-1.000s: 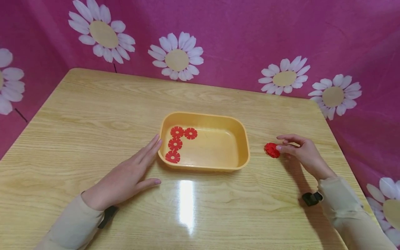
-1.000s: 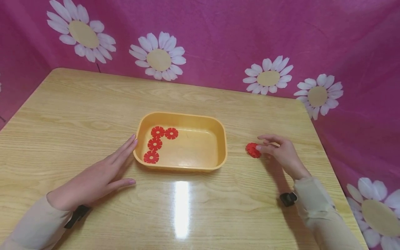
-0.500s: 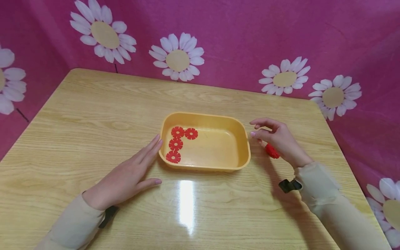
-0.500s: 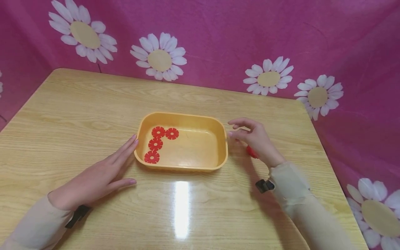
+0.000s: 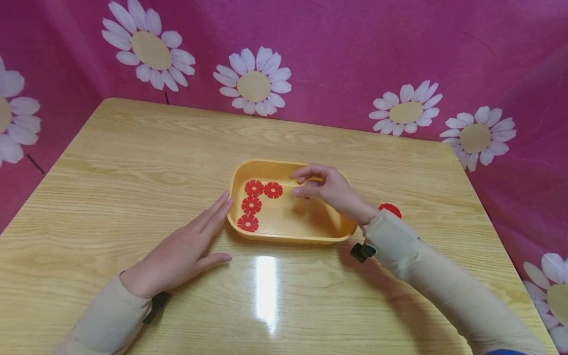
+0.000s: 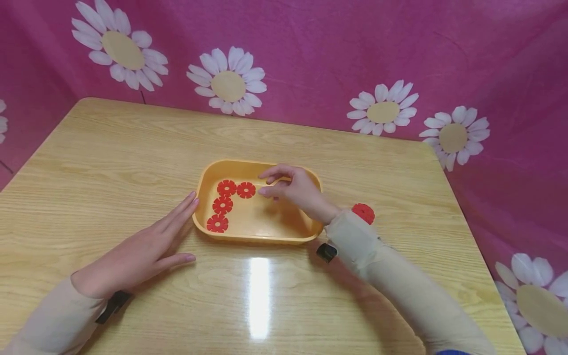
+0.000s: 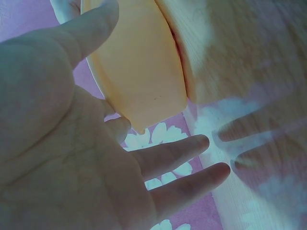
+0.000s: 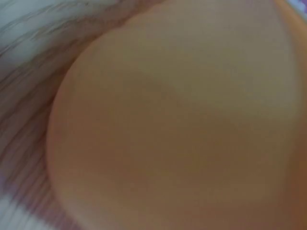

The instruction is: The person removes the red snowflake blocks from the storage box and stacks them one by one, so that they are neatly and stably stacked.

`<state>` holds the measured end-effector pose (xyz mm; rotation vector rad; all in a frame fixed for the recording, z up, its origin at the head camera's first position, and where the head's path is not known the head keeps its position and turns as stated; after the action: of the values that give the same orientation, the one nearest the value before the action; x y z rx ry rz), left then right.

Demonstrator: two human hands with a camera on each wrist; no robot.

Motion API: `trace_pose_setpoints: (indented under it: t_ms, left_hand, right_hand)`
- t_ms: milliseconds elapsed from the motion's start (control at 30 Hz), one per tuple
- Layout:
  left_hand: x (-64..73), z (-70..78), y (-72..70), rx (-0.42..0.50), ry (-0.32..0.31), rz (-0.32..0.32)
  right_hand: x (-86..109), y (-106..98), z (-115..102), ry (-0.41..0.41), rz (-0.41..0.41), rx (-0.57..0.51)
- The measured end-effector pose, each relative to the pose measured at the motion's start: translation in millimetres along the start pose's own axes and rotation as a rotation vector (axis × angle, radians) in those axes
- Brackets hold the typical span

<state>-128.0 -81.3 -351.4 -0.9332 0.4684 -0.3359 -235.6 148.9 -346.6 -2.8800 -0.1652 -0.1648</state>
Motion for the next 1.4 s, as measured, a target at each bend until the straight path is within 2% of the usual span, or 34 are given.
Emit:
trace_pose_setpoints:
  t_ms: [167,333,533,800,1067,1200,1400]
  left_hand:
    - [-0.5,-0.4,1.3,-0.004,-0.002,-0.001]
    - [-0.6,-1.1,2.2,-0.009,-0.009,-0.005]
    - [0.6,-0.9,0.0,-0.012,-0.012,-0.003]
    - [0.4,-0.4,0.8,-0.004,-0.013,-0.008]
    - [-0.1,0.4,0.1,0.003,-0.004,-0.002]
    - [0.0,0.1,0.7,0.003,-0.005,-0.004]
    - [-0.1,0.0,0.9,0.004,0.003,0.001]
  right_hand:
    - [-7.4,18,7,0.001,0.009,0.017]
    - [-13.2,27,16,0.024,0.043,0.05]
    - [-18.5,37,23,0.017,0.071,0.151]
    - [-21.1,40,30,0.069,0.103,0.266]
    - [-19.9,44,28,0.032,0.095,0.307]
    - [-19.2,45,26,0.016,0.081,0.361]
    - [-15.2,49,16,-0.11,0.068,0.475]
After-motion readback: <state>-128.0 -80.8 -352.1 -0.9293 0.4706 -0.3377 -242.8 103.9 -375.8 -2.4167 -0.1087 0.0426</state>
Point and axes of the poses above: each hand's wrist, its own x-axis away from the middle knuckle, its own y-axis out of the palm, z = x × y, the point moved 9 cm from there along -x, towards the middle knuckle, and after that the axes turned 15 degrees about z, right-handed, at the moved point
